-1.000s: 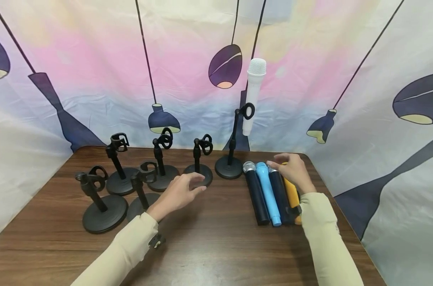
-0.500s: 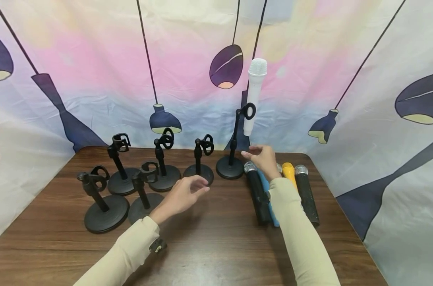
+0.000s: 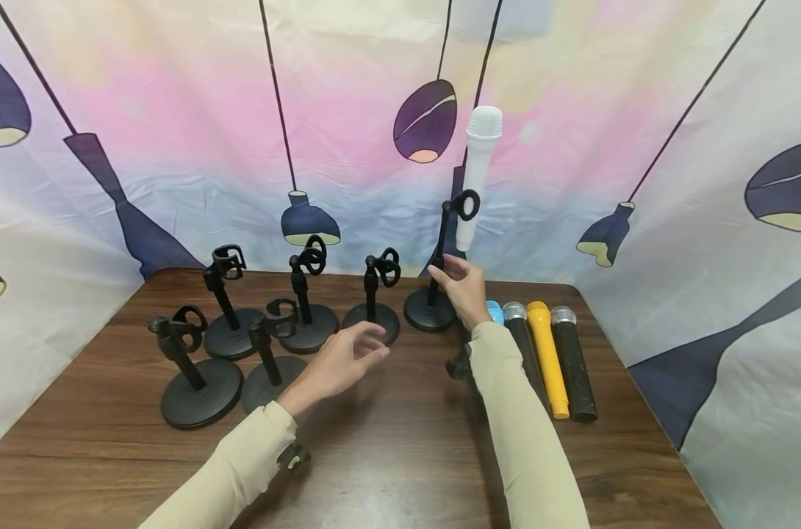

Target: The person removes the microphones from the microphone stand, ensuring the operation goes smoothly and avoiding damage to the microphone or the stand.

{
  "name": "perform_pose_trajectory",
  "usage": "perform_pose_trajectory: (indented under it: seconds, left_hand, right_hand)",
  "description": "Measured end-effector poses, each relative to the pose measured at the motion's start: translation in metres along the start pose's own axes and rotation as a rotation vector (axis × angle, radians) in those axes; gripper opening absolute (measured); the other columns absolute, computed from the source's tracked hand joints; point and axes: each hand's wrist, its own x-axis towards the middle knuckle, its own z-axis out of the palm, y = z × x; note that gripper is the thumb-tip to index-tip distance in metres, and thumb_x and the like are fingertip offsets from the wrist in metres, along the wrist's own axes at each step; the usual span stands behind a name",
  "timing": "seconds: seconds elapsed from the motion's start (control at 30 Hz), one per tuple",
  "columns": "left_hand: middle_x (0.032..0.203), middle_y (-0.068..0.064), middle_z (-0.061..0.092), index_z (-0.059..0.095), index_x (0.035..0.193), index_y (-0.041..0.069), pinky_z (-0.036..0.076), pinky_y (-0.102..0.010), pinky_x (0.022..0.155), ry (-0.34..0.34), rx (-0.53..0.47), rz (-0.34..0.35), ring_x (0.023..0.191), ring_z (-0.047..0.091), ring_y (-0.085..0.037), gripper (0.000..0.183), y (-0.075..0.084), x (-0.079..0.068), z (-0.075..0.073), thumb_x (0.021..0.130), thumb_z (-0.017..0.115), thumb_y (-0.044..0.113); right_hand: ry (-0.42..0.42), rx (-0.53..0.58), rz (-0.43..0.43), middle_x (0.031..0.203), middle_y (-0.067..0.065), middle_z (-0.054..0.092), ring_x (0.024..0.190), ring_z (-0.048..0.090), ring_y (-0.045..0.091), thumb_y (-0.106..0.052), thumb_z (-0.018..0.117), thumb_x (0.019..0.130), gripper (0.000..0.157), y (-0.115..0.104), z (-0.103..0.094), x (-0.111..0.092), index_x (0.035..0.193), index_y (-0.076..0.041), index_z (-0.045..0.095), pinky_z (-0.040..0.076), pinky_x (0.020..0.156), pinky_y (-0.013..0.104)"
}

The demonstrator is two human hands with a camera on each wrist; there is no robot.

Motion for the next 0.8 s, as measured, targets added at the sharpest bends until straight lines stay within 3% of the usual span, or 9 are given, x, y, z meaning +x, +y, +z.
perform_pose_trajectory:
  seconds: [0.23,0.37,0.57,0.8]
  left_hand:
    - [0.121,-0.007,0.068,0.061,0.134,0.013,0.054,-0.042,0.094,0.017,-0.087,-0.005,0.110,0.068,-0.023,0.036,-0.005,0.001,0.001,0.101,0.067,0.025]
    - [0.121,-0.007,0.068,0.062,0.132,0.011,0.054,-0.041,0.094,0.019,-0.117,0.011,0.111,0.068,-0.024,0.033,-0.006,0.001,0.002,0.101,0.066,0.024]
    - [0.122,-0.011,0.068,0.063,0.129,0.009,0.054,-0.042,0.094,0.013,-0.142,0.027,0.111,0.067,-0.026,0.031,-0.005,0.000,0.001,0.102,0.066,0.022]
    - [0.121,-0.013,0.068,0.064,0.128,0.008,0.054,-0.042,0.094,0.018,-0.144,0.028,0.111,0.067,-0.026,0.029,-0.004,-0.001,0.000,0.101,0.066,0.020]
  right_hand:
    - [-0.027,0.049,-0.044,0.145,0.020,0.054,0.127,0.057,0.032,-0.022,0.065,0.102,0.053,0.005,0.005,0.000,0.149,-0.004,0.049,0.049,0.102,0.038]
    - [-0.025,0.023,-0.039,0.147,0.023,0.051,0.125,0.058,0.037,-0.017,0.061,0.104,0.049,0.007,0.006,0.002,0.148,-0.001,0.049,0.049,0.101,0.041]
    - [-0.031,-0.029,0.002,0.135,0.026,0.057,0.115,0.064,0.040,-0.012,0.058,0.105,0.046,0.003,0.006,0.008,0.148,0.003,0.048,0.050,0.098,0.049]
    - [-0.063,-0.096,0.022,0.125,0.028,0.061,0.110,0.066,0.040,-0.011,0.058,0.105,0.045,-0.004,0.002,0.004,0.147,0.003,0.049,0.053,0.094,0.048]
